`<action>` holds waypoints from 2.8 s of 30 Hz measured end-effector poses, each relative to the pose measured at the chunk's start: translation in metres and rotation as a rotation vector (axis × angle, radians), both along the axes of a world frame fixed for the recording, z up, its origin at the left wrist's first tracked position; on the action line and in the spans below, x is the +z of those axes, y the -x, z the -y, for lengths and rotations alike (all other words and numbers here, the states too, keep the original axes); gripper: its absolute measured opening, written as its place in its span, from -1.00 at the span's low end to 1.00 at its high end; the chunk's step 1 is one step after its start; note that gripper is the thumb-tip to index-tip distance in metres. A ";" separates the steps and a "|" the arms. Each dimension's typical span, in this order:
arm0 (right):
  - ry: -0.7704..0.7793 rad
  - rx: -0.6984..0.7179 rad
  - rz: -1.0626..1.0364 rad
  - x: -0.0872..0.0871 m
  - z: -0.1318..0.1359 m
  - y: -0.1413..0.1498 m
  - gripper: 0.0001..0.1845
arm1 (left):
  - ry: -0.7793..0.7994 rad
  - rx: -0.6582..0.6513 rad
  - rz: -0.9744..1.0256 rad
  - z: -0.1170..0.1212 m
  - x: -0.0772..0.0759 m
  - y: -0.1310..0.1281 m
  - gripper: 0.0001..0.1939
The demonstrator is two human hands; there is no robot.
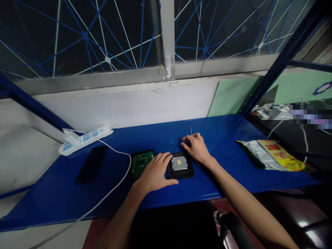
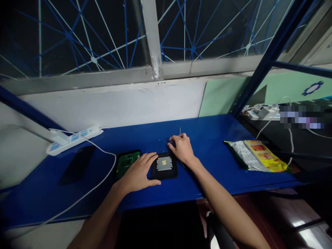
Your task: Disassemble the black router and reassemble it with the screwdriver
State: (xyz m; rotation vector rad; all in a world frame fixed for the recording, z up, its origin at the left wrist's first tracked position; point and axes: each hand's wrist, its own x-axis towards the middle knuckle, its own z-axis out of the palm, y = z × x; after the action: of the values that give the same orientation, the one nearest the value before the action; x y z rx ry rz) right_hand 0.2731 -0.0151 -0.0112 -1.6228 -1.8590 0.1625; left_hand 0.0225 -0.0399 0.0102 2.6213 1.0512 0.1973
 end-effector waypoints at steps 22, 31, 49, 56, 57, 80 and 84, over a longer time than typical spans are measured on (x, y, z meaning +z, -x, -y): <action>0.033 0.467 0.256 0.013 0.042 -0.008 -0.30 | 0.062 -0.023 0.066 -0.010 0.002 0.002 -0.05; 0.057 0.546 0.169 0.013 0.041 -0.008 -0.46 | 0.076 0.003 0.057 -0.009 -0.003 0.002 0.00; -0.183 0.524 0.048 0.040 0.024 -0.008 -0.44 | 0.107 0.087 0.190 -0.016 0.006 0.002 0.06; -0.219 0.534 0.073 0.028 0.019 -0.003 -0.45 | -0.064 -0.064 0.316 -0.036 0.019 -0.008 -0.42; -0.224 0.532 0.071 0.027 0.019 -0.003 -0.46 | -0.070 -0.079 0.318 -0.039 0.020 -0.009 -0.45; -0.136 0.499 0.128 0.024 0.026 -0.014 -0.35 | -0.019 -0.097 0.588 -0.047 0.004 -0.009 -0.48; -0.110 0.488 0.090 0.022 0.028 -0.013 -0.37 | -0.027 -0.094 0.572 -0.047 0.003 -0.009 -0.47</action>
State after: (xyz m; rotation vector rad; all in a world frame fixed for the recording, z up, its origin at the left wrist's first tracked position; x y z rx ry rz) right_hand 0.2862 -0.0427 0.0108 -1.0953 -2.2641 0.1938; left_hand 0.0314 0.0072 0.0136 2.3953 0.7230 0.8788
